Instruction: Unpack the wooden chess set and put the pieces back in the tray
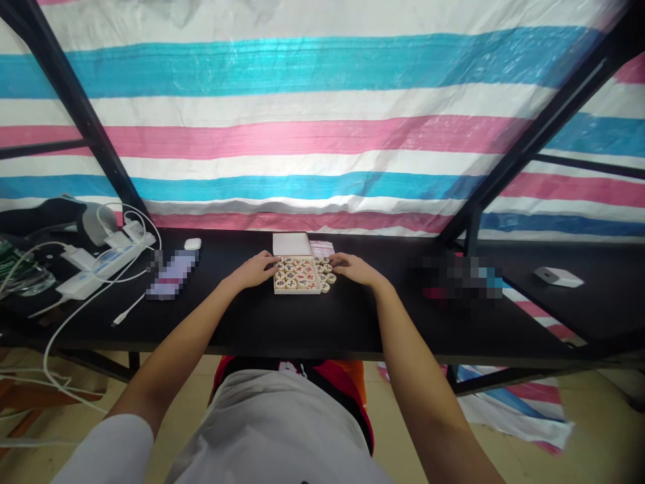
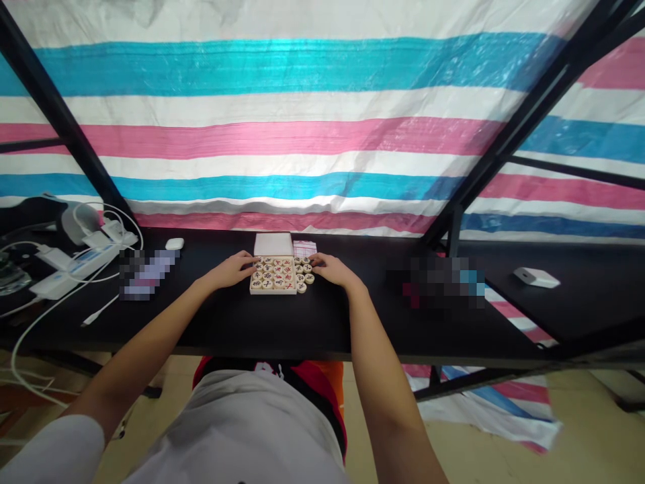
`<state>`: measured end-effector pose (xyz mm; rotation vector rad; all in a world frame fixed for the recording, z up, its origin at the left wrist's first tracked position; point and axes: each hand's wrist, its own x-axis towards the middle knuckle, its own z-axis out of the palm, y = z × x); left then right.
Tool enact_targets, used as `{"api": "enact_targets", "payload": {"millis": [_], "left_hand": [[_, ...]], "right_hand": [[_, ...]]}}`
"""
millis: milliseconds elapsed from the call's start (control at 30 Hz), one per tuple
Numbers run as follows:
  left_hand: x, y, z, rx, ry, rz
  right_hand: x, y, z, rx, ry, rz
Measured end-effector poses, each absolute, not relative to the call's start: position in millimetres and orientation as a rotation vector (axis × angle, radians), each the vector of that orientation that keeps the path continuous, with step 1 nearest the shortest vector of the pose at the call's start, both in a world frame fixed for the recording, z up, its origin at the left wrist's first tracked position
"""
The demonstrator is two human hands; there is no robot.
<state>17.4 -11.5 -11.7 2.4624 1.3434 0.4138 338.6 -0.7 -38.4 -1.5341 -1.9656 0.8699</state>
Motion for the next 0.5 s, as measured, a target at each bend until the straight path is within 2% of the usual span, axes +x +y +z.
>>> {"api": "enact_targets", "payload": {"millis": [300, 500], "left_hand": [[18, -12, -11, 2.462, 1.353, 0.397], [18, -12, -11, 2.464, 1.359, 0.404]], "right_hand": [[339, -17, -21, -1.428, -1.980, 1.219], [339, -15, -25, -1.473, -2.044, 1.162]]}}
